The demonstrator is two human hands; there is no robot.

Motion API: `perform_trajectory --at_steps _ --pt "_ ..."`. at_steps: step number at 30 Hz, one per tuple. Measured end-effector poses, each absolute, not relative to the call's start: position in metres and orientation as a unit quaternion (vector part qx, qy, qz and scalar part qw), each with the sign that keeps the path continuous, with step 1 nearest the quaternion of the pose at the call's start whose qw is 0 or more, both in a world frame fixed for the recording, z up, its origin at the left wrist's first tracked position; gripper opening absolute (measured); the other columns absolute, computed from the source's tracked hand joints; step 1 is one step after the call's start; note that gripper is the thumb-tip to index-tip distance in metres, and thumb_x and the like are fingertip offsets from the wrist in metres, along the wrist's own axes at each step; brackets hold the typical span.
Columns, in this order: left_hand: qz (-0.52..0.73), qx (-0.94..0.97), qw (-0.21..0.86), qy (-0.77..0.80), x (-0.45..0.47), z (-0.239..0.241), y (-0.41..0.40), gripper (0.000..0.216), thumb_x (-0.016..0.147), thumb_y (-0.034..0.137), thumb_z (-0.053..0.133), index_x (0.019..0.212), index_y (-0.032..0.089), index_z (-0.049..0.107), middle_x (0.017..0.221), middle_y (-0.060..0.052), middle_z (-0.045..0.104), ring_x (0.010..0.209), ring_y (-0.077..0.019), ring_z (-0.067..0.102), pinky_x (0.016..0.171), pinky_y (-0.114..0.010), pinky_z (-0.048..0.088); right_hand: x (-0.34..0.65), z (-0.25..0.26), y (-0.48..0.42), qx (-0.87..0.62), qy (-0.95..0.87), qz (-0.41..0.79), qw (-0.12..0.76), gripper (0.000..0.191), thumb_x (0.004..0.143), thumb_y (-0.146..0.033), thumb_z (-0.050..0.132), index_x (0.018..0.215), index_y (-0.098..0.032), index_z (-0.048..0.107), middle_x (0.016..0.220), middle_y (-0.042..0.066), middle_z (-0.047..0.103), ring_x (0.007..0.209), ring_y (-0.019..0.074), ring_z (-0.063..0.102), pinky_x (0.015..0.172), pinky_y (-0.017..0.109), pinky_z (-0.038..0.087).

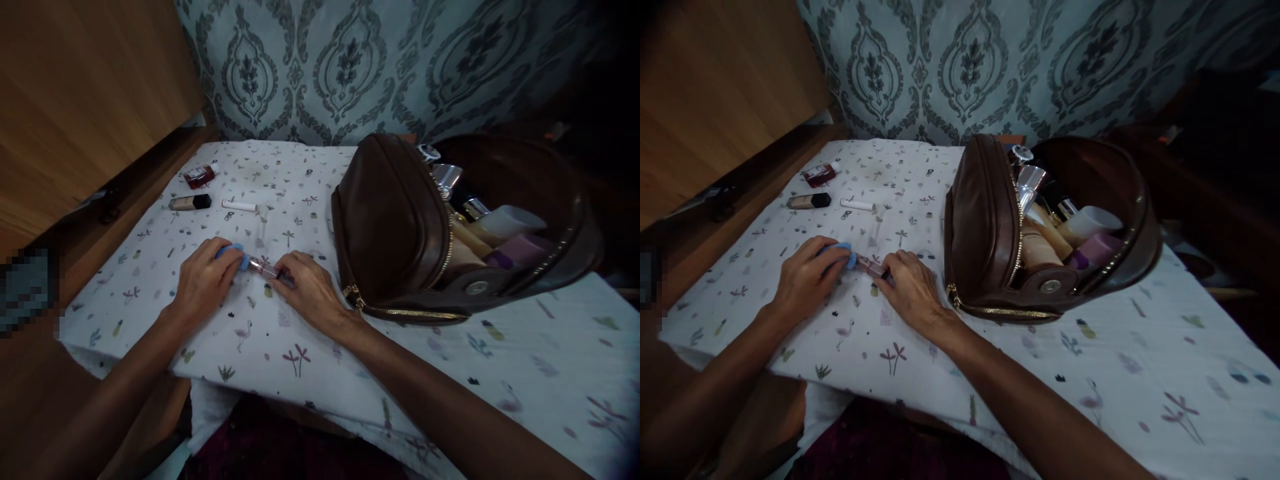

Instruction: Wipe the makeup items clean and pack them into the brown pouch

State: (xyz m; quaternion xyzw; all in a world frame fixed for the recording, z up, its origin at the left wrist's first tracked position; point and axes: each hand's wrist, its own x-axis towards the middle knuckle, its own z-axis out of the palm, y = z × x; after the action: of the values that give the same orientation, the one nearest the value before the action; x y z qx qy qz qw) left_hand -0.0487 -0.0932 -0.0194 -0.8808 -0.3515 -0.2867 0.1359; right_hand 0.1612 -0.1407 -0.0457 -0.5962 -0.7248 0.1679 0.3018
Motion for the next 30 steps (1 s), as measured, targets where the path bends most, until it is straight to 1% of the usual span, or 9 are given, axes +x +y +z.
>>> perform_trajectory --at_steps 3,7,10,13,19,22,25,28,30 --pt "-0.301 -0.892 0.121 -0.313 -0.033 -0.016 -0.102 0.018 0.1 0.02 0.053 0.099 0.018 0.07 0.1 -0.008 0.067 0.09 -0.0203 0.063 0.074 -0.032 0.051 0.161 -0.042 -0.142 -0.591 -0.729 0.181 0.293 0.014 0.086 -0.017 0.074 0.093 -0.02 0.063 0.092 0.004 0.066 0.088 0.0202 0.06 0.076 0.03 0.044" --pt "-0.252 -0.925 0.138 -0.247 -0.022 -0.017 -0.111 0.018 0.099 0.014 0.051 0.097 0.018 0.069 0.101 -0.008 0.067 0.087 -0.0206 0.06 0.075 -0.033 0.051 0.161 -0.039 -0.143 -0.583 -0.74 0.179 0.285 0.018 0.084 -0.01 0.072 0.095 -0.02 0.063 0.095 0.005 0.065 0.092 0.0209 0.059 0.077 0.031 0.045" --pt "-0.239 -0.919 0.149 -0.275 -0.032 -0.019 -0.108 0.018 0.1 0.016 0.051 0.1 0.019 0.069 0.103 -0.008 0.067 0.089 -0.0213 0.061 0.074 -0.033 0.051 0.161 -0.041 -0.143 -0.581 -0.738 0.181 0.293 0.018 0.085 -0.013 0.073 0.1 -0.019 0.064 0.097 0.005 0.065 0.092 0.0206 0.059 0.079 0.031 0.046" --pt "-0.242 -0.909 0.138 -0.31 -0.049 -0.019 -0.102 0.018 0.101 0.021 0.052 0.104 0.02 0.069 0.104 -0.008 0.067 0.093 -0.022 0.063 0.073 -0.032 0.051 0.161 -0.043 -0.143 -0.582 -0.738 0.177 0.292 0.017 0.087 -0.016 0.074 0.102 -0.019 0.067 0.099 0.005 0.065 0.093 0.02 0.06 0.078 0.031 0.045" --pt "-0.26 -0.899 0.085 -0.341 -0.063 -0.025 -0.104 0.022 0.103 0.026 0.049 0.104 0.021 0.071 0.105 -0.008 0.068 0.097 -0.0207 0.066 0.077 -0.031 0.053 0.159 -0.04 -0.143 -0.58 -0.745 0.189 0.271 0.012 0.09 -0.028 0.075 0.097 -0.019 0.069 0.094 0.004 0.064 0.093 0.0196 0.06 0.077 0.03 0.044" --pt "-0.245 -0.895 0.086 -0.362 -0.068 -0.025 -0.106 0.024 0.103 0.027 0.048 0.103 0.021 0.072 0.107 -0.008 0.069 0.099 -0.0219 0.066 0.079 -0.033 0.054 0.158 -0.038 -0.143 -0.588 -0.738 0.193 0.27 0.009 0.09 -0.025 0.074 0.094 -0.019 0.069 0.095 0.005 0.064 0.092 0.0196 0.059 0.075 0.03 0.043" --pt "-0.227 -0.887 0.105 -0.387 -0.072 -0.021 -0.107 0.023 0.102 0.025 0.049 0.103 0.02 0.071 0.105 -0.008 0.069 0.097 -0.0226 0.066 0.075 -0.033 0.053 0.158 -0.038 -0.143 -0.587 -0.732 0.2 0.282 0.01 0.088 -0.022 0.076 0.094 -0.019 0.068 0.094 0.004 0.064 0.089 0.019 0.058 0.075 0.029 0.041" --pt "-0.255 -0.879 0.124 -0.384 -0.062 -0.016 -0.113 0.02 0.101 0.024 0.051 0.101 0.02 0.071 0.102 -0.007 0.068 0.093 -0.0218 0.065 0.074 -0.033 0.053 0.159 -0.041 -0.143 -0.574 -0.735 0.205 0.298 0.013 0.086 -0.02 0.076 0.093 -0.019 0.066 0.089 0.003 0.062 0.082 0.0176 0.056 0.074 0.029 0.041" --pt "-0.276 -0.884 0.131 -0.354 -0.048 -0.013 -0.119 0.018 0.101 0.022 0.052 0.101 0.02 0.07 0.102 -0.007 0.068 0.093 -0.021 0.064 0.075 -0.032 0.053 0.159 -0.042 -0.143 -0.563 -0.741 0.203 0.306 0.014 0.085 -0.018 0.076 0.093 -0.019 0.066 0.088 0.002 0.062 0.081 0.0177 0.056 0.074 0.029 0.041"
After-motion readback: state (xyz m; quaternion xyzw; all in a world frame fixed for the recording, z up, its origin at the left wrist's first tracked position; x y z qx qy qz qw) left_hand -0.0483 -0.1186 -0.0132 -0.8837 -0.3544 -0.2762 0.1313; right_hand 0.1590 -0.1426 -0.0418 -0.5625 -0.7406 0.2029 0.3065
